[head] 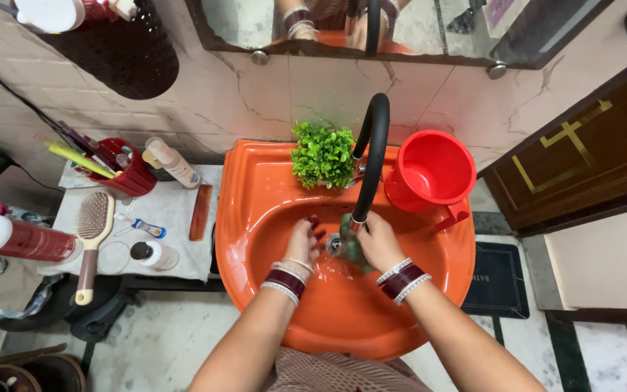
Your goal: The person uses a green cloth and a red cup to clean an orange bathroom sink. They repeatedly rinse the cloth under running water, wipe the sink basin and faucet, and pour water from the cup into the sink. The person also wipes the mirror above the sink and the surrounding countertop area.
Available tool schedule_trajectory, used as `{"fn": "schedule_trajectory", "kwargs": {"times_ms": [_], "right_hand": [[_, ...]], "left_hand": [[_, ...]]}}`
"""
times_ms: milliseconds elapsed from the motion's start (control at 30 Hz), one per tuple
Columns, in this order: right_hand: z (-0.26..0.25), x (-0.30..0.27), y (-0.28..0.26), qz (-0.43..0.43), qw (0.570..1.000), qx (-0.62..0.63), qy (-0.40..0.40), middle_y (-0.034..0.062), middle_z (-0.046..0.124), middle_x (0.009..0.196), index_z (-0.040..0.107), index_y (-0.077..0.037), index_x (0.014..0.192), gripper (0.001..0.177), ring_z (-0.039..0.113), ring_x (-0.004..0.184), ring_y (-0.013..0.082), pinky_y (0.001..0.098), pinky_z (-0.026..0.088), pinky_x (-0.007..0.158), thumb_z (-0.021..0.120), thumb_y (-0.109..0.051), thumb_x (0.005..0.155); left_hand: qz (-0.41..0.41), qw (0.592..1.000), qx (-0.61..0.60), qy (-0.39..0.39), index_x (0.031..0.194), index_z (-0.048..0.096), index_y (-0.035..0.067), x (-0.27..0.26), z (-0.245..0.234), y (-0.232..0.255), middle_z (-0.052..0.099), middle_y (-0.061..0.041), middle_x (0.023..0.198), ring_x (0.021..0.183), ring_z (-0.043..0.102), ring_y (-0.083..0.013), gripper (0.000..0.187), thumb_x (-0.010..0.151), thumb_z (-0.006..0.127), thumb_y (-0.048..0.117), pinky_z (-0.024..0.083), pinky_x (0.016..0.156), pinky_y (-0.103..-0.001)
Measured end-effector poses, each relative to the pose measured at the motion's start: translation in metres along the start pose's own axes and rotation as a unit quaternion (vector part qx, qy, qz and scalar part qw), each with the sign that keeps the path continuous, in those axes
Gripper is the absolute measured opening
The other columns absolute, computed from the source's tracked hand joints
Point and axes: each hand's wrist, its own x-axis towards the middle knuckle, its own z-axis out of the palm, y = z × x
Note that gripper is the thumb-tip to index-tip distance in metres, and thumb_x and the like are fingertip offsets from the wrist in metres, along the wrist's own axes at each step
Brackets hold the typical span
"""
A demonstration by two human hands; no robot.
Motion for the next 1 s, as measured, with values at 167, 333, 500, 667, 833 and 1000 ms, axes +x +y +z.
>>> {"fn": "schedule_trajectory", "kwargs": {"times_ms": [167, 333, 500, 667, 833, 1000], "right_hand": [[0.020, 0.003, 0.011, 0.244, 0.875, 0.418, 0.007, 0.0086, 0.066, 0.099, 0.062, -0.006, 0.119, 0.025, 0.066, 0.080, 0.0182, 0.0326, 0.058, 0.066, 0.046, -0.017, 0.104], [0.020, -0.021, -0.008, 0.260, 0.846, 0.465, -0.013, 0.0111, 0.069, 0.103, 0.064, -0.002, 0.118, 0.025, 0.067, 0.082, 0.0167, 0.0279, 0.053, 0.064, 0.057, -0.020, 0.102], [0.031, -0.038, -0.017, -0.035, 0.985, 0.163, 0.035, 0.0162, 0.059, 0.126, 0.062, 0.005, 0.102, 0.021, 0.062, 0.112, 0.0242, 0.0356, 0.054, 0.093, 0.072, -0.012, 0.095], [0.043, -0.011, 0.003, 0.053, 0.984, 0.163, 0.053, 0.0091, 0.058, 0.126, 0.048, -0.001, 0.138, 0.047, 0.058, 0.115, 0.0201, 0.0341, 0.047, 0.100, 0.065, -0.015, 0.096], [0.064, 0.010, 0.052, 0.253, 0.861, 0.434, 0.073, 0.0175, 0.056, 0.110, 0.052, 0.005, 0.138, 0.041, 0.055, 0.097, 0.0292, 0.0432, 0.047, 0.087, 0.055, -0.017, 0.103], [0.085, -0.047, 0.024, -0.101, 0.972, 0.208, 0.039, 0.0325, 0.046, 0.145, 0.045, 0.023, 0.141, 0.041, 0.039, 0.130, 0.0428, 0.0491, 0.034, 0.101, 0.052, -0.003, 0.111]], "left_hand": [[-0.130, 0.991, 0.021, -0.010, 0.137, 0.058, 0.023, -0.012, 0.014, -0.047, 0.062, -0.003, 0.140, 0.124, 0.057, -0.0241, 0.056, 0.100, 0.041, 0.062, 0.046, 0.097, -0.047], [-0.147, 0.984, -0.094, -0.042, 0.122, 0.061, 0.016, -0.004, 0.011, -0.057, 0.067, -0.010, 0.125, 0.105, 0.066, -0.0311, 0.054, 0.096, 0.036, 0.056, 0.053, 0.090, -0.052], [-0.081, 0.987, -0.097, -0.096, 0.120, 0.063, 0.004, 0.056, 0.001, -0.076, 0.069, -0.016, 0.117, 0.100, 0.071, -0.0314, 0.034, 0.100, 0.047, 0.027, 0.059, 0.092, -0.048], [-0.103, 0.974, -0.177, -0.099, 0.119, 0.063, 0.008, -0.014, 0.049, -0.067, 0.070, -0.011, 0.117, 0.105, 0.069, -0.0262, 0.038, 0.104, 0.040, 0.035, 0.056, 0.094, -0.043], [-0.110, 0.978, -0.154, -0.091, 0.116, 0.064, 0.010, -0.065, 0.068, -0.054, 0.071, -0.009, 0.115, 0.106, 0.067, -0.0226, 0.043, 0.104, 0.036, 0.041, 0.055, 0.094, -0.040], [-0.039, 0.972, -0.210, -0.094, 0.105, 0.058, 0.006, 0.003, 0.031, -0.046, 0.066, -0.012, 0.098, 0.097, 0.068, -0.0295, 0.040, 0.105, 0.041, 0.042, 0.056, 0.088, -0.043]]}}
